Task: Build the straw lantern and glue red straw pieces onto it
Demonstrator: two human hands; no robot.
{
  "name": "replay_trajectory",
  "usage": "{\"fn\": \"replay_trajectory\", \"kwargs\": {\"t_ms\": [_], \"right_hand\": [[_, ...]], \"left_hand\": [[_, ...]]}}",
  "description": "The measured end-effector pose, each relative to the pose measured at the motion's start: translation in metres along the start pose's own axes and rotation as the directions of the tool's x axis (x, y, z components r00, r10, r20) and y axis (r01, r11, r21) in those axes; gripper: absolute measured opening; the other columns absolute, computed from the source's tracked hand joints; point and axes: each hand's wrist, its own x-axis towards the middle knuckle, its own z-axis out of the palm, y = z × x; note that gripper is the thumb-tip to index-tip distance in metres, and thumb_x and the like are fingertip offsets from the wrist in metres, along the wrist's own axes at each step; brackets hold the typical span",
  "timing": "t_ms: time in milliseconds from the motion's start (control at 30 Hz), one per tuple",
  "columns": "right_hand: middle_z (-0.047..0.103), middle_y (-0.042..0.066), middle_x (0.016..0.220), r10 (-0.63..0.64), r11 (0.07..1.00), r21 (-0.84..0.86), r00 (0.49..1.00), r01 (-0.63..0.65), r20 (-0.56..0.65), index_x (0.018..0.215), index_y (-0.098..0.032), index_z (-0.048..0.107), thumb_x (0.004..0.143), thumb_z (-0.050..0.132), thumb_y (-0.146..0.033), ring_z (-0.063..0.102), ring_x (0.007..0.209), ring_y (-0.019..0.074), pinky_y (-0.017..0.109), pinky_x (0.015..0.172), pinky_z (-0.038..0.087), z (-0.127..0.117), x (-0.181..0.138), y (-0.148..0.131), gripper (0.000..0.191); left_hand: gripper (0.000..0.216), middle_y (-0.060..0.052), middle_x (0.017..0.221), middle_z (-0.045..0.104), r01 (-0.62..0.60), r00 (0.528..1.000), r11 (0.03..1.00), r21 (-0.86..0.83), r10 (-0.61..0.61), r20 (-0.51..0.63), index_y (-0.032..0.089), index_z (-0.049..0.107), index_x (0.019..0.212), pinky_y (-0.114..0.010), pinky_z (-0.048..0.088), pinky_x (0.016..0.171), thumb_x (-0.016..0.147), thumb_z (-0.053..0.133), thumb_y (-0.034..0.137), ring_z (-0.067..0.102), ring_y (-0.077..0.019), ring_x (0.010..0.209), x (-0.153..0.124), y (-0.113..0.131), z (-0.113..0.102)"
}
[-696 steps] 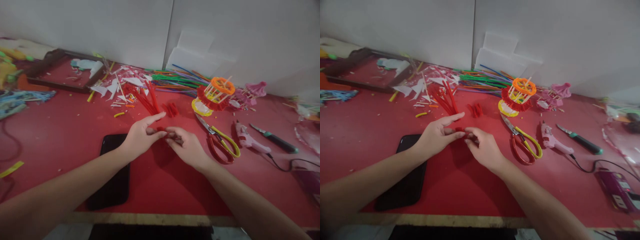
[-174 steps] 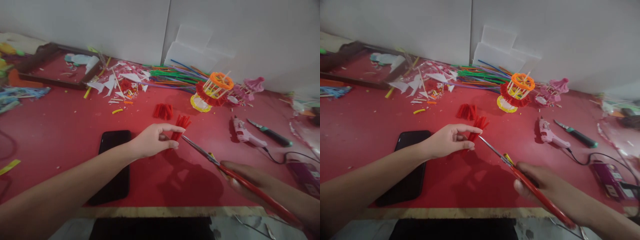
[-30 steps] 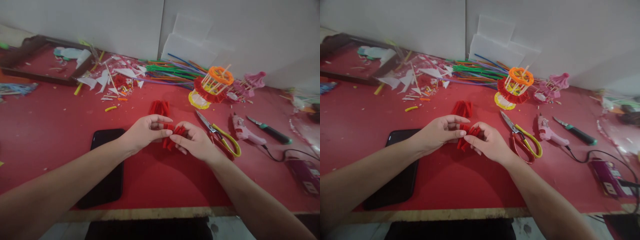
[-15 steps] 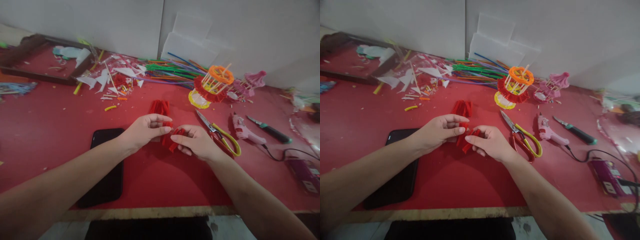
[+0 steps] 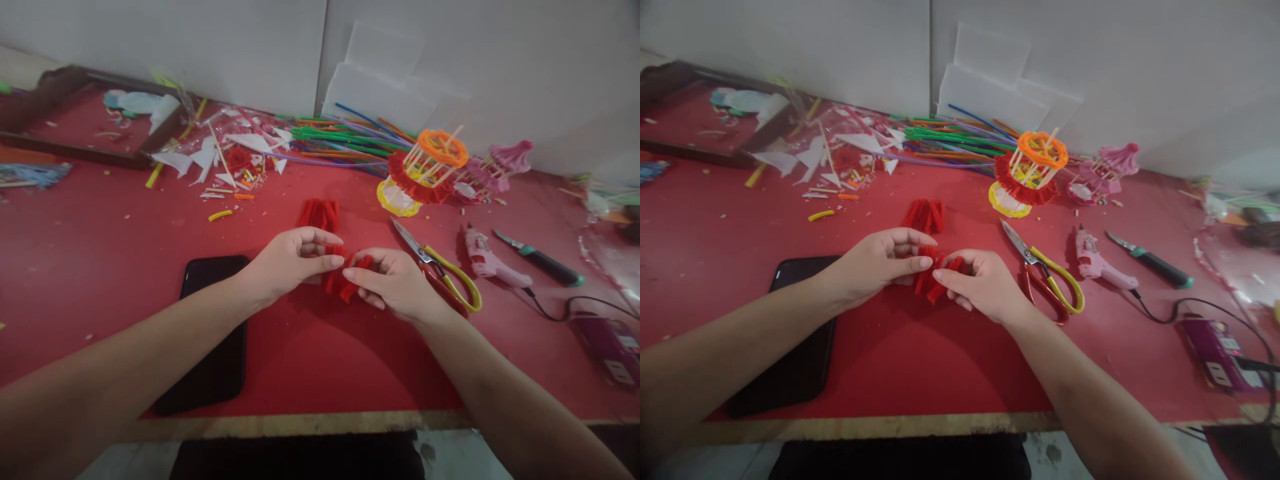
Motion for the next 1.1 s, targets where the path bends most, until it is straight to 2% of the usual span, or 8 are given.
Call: {"fn": "replay_trajectory", "kwargs": {"t_ms": [267, 433, 567, 700, 833, 933, 1100], "right_hand": [[0.059, -0.006, 0.049, 0.006, 1.000, -0.030, 1.000, -0.007, -0.030, 0.078, -0.016, 0.064, 0.075, 0.078, -0.038, 0.042, 0.033, 0.0033, 0.017, 0.033, 0.025, 0.002, 0.002, 0.004, 0.027], [0.059, -0.005, 0.049, 0.014, 0.998, -0.063, 0.999, -0.017, -0.052, 0.078, -0.015, 0.064, 0.076, 0.076, -0.038, 0.042, 0.034, 0.0039, 0.018, 0.034, 0.026, 0.002, 0.002, 0.005, 0.026], [0.060, -0.005, 0.050, 0.015, 1.000, -0.017, 1.000, -0.016, -0.025, 0.085, -0.015, 0.067, 0.076, 0.077, -0.039, 0.042, 0.034, 0.0039, 0.018, 0.034, 0.027, 0.001, 0.003, 0.007, 0.028], [0.060, -0.006, 0.051, 0.004, 1.000, 0.004, 1.000, -0.004, -0.012, 0.093, -0.015, 0.068, 0.078, 0.076, -0.038, 0.044, 0.034, 0.0039, 0.017, 0.035, 0.029, 0.000, 0.004, 0.008, 0.028], [0.061, -0.006, 0.053, -0.034, 0.999, -0.014, 0.999, 0.034, -0.014, 0.100, -0.017, 0.066, 0.081, 0.075, -0.038, 0.046, 0.035, 0.0037, 0.016, 0.035, 0.029, -0.004, 0.004, 0.007, 0.030], [0.061, -0.007, 0.055, -0.076, 0.996, -0.050, 0.997, 0.077, 0.017, 0.103, -0.018, 0.063, 0.083, 0.074, -0.038, 0.049, 0.038, 0.0043, 0.016, 0.038, 0.034, -0.008, 0.004, 0.005, 0.030], [0.060, -0.008, 0.057, -0.125, 0.986, -0.107, 0.991, 0.129, 0.038, 0.096, -0.020, 0.056, 0.084, 0.072, -0.035, 0.050, 0.041, 0.0043, 0.016, 0.041, 0.037, -0.011, 0.004, 0.002, 0.025]], "left_hand": [[0.040, -0.002, 0.082, 0.068, -0.149, 0.986, 0.952, 0.268, 0.165, -0.038, 0.017, 0.069, 0.102, -0.029, 0.050, 0.073, 0.070, 0.083, 0.037, 0.065, -0.0164, 0.078, -0.002, 0.000, -0.001], [0.034, -0.004, 0.086, 0.071, -0.236, 0.969, 0.925, 0.296, 0.247, 0.001, 0.017, 0.068, 0.100, -0.030, 0.052, 0.075, 0.075, 0.079, 0.036, 0.067, -0.0171, 0.078, -0.002, -0.004, 0.000], [0.033, -0.006, 0.100, 0.072, -0.301, 0.944, 0.893, 0.335, 0.328, -0.024, 0.017, 0.067, 0.105, -0.031, 0.053, 0.081, 0.077, 0.076, 0.033, 0.068, -0.0177, 0.088, 0.000, -0.007, 0.001], [0.030, -0.007, 0.104, 0.072, -0.292, 0.938, 0.866, 0.407, 0.343, -0.056, 0.016, 0.067, 0.107, -0.031, 0.052, 0.082, 0.080, 0.069, 0.028, 0.067, -0.0176, 0.090, 0.001, -0.006, -0.002], [0.028, -0.004, 0.087, 0.070, -0.243, 0.935, 0.849, 0.469, 0.333, -0.119, 0.016, 0.067, 0.109, -0.029, 0.049, 0.069, 0.084, 0.065, 0.030, 0.062, -0.0148, 0.072, 0.004, -0.003, -0.008], [0.027, -0.002, 0.082, 0.069, -0.217, 0.932, 0.809, 0.546, 0.338, -0.130, 0.018, 0.068, 0.110, -0.028, 0.045, 0.064, 0.086, 0.062, 0.030, 0.057, -0.0133, 0.064, 0.005, -0.003, -0.010], [0.026, -0.004, 0.096, 0.072, -0.257, 0.918, 0.743, 0.618, 0.388, -0.085, 0.018, 0.068, 0.112, -0.028, 0.048, 0.068, 0.089, 0.060, 0.028, 0.062, -0.0144, 0.071, 0.004, -0.006, -0.006]]}}
